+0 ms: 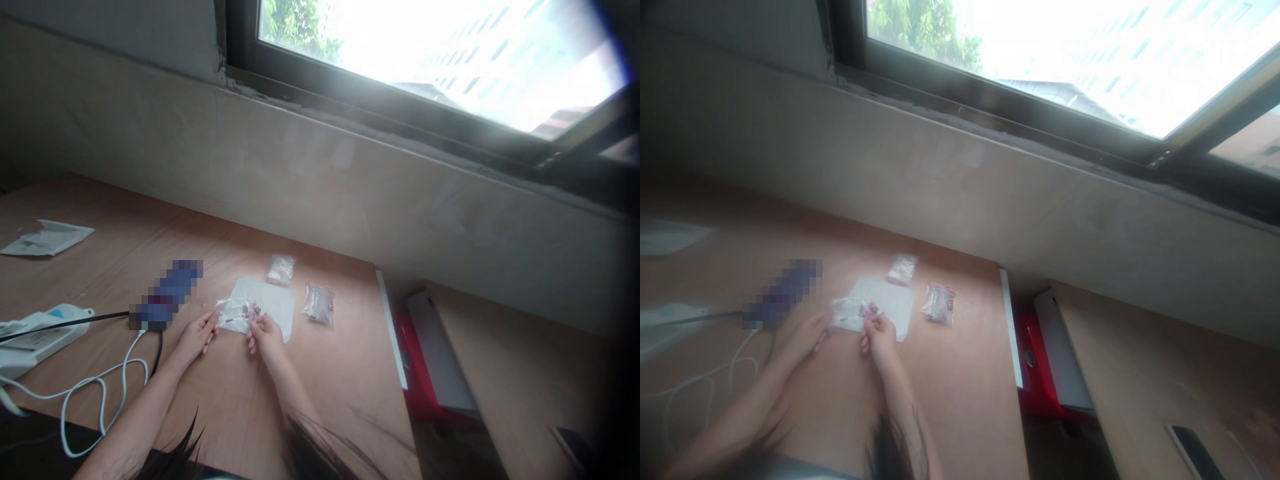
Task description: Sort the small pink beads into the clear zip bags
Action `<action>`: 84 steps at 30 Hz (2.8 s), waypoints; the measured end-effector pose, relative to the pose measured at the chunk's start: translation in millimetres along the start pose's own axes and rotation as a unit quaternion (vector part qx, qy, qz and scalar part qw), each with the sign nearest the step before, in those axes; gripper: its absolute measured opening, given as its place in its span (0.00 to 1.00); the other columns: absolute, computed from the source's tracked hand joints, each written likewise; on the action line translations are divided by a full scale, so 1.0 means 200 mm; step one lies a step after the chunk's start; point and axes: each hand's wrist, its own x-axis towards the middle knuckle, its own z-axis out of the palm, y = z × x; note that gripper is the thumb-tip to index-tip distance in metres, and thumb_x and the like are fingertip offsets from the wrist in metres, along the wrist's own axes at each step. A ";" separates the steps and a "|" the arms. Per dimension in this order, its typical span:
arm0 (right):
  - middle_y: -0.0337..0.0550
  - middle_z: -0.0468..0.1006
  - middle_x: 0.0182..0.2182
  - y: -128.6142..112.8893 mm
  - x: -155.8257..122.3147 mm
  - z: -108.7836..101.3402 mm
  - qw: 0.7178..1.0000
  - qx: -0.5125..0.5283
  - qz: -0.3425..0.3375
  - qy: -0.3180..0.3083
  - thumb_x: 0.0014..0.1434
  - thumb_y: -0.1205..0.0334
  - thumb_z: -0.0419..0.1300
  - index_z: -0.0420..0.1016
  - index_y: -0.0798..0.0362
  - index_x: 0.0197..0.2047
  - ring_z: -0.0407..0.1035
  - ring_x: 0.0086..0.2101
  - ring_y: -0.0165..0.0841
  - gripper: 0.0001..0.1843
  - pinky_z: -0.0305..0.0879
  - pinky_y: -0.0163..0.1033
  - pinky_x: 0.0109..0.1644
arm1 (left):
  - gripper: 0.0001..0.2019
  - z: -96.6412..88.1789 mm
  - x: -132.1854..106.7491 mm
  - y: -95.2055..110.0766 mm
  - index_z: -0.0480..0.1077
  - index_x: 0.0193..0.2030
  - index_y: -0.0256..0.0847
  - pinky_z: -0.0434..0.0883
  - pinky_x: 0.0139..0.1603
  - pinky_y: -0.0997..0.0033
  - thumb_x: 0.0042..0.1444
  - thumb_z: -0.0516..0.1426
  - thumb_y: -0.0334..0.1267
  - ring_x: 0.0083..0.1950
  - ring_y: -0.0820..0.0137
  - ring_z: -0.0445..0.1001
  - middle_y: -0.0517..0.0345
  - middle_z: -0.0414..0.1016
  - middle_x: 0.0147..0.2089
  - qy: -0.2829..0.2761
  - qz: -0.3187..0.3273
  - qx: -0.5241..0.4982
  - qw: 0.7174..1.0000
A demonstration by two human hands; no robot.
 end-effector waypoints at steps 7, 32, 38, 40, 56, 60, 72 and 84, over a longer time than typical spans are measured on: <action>0.31 0.67 0.14 0.00 0.00 0.00 1.000 -0.004 -0.014 0.002 0.42 0.51 0.58 0.59 0.54 0.27 0.58 0.10 0.22 0.16 0.51 0.26 0.09 | 0.18 -0.01 0.00 0.00 0.66 0.25 0.38 0.50 0.09 0.82 0.42 0.52 0.54 0.09 0.82 0.54 0.68 0.63 0.15 -0.006 0.004 0.036 0.999; 0.37 0.73 0.18 0.00 0.00 -0.01 0.999 -0.004 -0.018 -0.032 0.43 0.52 0.58 0.61 0.56 0.28 0.60 0.10 0.22 0.16 0.55 0.27 0.11 | 0.21 0.05 0.02 0.02 0.67 0.39 0.35 0.57 0.18 0.80 0.41 0.57 0.49 0.17 0.79 0.59 0.65 0.65 0.19 -0.062 0.015 -0.018 0.998; 0.38 0.74 0.19 0.00 0.00 -0.01 0.999 0.000 -0.014 -0.033 0.43 0.51 0.58 0.61 0.56 0.29 0.60 0.11 0.23 0.17 0.56 0.28 0.11 | 0.18 0.11 0.05 0.04 0.68 0.32 0.35 0.54 0.16 0.80 0.43 0.55 0.50 0.15 0.81 0.56 0.65 0.66 0.20 -0.080 0.032 0.006 0.996; 0.38 0.74 0.19 0.00 0.00 -0.01 1.000 0.000 -0.011 -0.029 0.42 0.51 0.59 0.61 0.56 0.29 0.60 0.11 0.23 0.18 0.55 0.28 0.11 | 0.18 0.10 0.06 0.03 0.68 0.30 0.35 0.53 0.15 0.80 0.43 0.55 0.50 0.14 0.80 0.56 0.66 0.64 0.17 -0.075 0.028 0.013 0.997; 0.41 0.75 0.21 -0.04 -0.04 0.01 0.999 0.043 -0.012 0.012 0.36 0.54 0.64 0.63 0.56 0.27 0.65 0.15 0.26 0.18 0.59 0.28 0.12 | 0.16 0.06 0.02 0.05 0.72 0.28 0.35 0.57 0.18 0.78 0.42 0.56 0.48 0.15 0.79 0.60 0.62 0.70 0.21 -0.098 0.033 0.056 0.993; 0.40 0.74 0.20 -0.03 -0.04 0.01 0.999 0.042 -0.016 0.024 0.37 0.56 0.64 0.64 0.57 0.28 0.65 0.14 0.26 0.17 0.59 0.29 0.12 | 0.16 0.06 0.02 0.04 0.72 0.30 0.35 0.57 0.17 0.78 0.43 0.56 0.47 0.15 0.79 0.59 0.60 0.71 0.23 -0.098 0.041 0.041 0.994; 0.38 0.73 0.20 -0.03 -0.04 0.00 0.997 0.057 -0.046 0.018 0.39 0.59 0.63 0.68 0.59 0.37 0.64 0.15 0.26 0.21 0.61 0.29 0.13 | 0.22 0.03 0.04 -0.02 0.71 0.40 0.35 0.62 0.21 0.77 0.41 0.57 0.48 0.24 0.71 0.68 0.56 0.74 0.26 -0.113 0.018 0.037 0.993; 0.36 0.71 0.21 -0.05 -0.03 0.00 0.996 0.073 -0.050 0.031 0.38 0.59 0.62 0.67 0.57 0.39 0.61 0.13 0.24 0.22 0.59 0.29 0.12 | 0.22 0.02 0.02 0.01 0.70 0.41 0.33 0.62 0.21 0.77 0.42 0.57 0.46 0.24 0.71 0.68 0.55 0.73 0.26 -0.162 0.023 0.052 0.985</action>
